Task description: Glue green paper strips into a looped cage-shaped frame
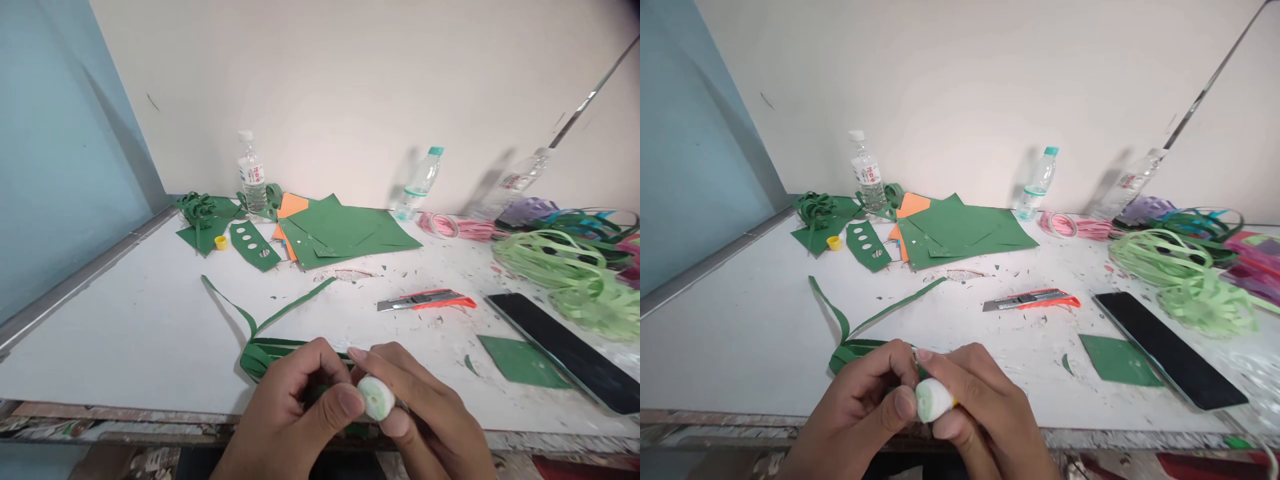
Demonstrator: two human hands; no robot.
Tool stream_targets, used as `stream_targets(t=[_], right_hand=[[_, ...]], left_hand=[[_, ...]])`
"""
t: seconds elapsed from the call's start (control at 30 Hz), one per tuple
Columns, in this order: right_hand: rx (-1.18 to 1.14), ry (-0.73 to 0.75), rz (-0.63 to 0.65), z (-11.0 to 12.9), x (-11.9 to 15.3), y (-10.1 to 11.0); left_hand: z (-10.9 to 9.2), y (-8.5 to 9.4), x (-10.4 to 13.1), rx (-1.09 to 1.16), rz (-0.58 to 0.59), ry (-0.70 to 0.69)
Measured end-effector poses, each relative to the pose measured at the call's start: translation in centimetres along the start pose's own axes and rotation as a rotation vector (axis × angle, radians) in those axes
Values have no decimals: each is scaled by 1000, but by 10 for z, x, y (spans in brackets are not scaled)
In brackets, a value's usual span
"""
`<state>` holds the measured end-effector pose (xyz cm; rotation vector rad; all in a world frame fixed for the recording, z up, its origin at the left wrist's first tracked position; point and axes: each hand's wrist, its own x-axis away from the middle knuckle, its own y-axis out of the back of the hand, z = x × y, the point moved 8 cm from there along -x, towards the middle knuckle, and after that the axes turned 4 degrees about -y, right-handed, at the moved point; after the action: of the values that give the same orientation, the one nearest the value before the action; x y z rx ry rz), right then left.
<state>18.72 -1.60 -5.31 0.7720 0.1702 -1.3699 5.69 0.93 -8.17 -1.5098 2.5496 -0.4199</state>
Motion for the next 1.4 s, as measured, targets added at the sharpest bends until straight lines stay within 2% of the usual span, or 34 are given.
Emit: stream_targets(t=[0.17, 0.43, 0.63, 0.73, 0.83, 1.03, 1.23, 1.4], right_hand=[[83, 18, -19, 1, -2, 1], [60, 80, 13, 7, -4, 1], [76, 27, -20, 2, -1, 3], [79, 22, 2, 1, -1, 1], [58, 65, 47, 2, -2, -2], [63, 159, 47, 7, -2, -2], [27, 142, 26, 8, 0, 1], [30, 75, 0, 4, 1, 3]], left_hand=[[-3, 0, 0, -37, -14, -46], [0, 4, 2, -40, -58, 36], [-5, -3, 0, -2, 6, 6], [-3, -2, 0, -5, 21, -6], [2, 0, 1, -4, 33, 7], [4, -3, 1, 20, 109, 23], [7, 1, 1, 13, 66, 7], [9, 4, 1, -66, 81, -19]])
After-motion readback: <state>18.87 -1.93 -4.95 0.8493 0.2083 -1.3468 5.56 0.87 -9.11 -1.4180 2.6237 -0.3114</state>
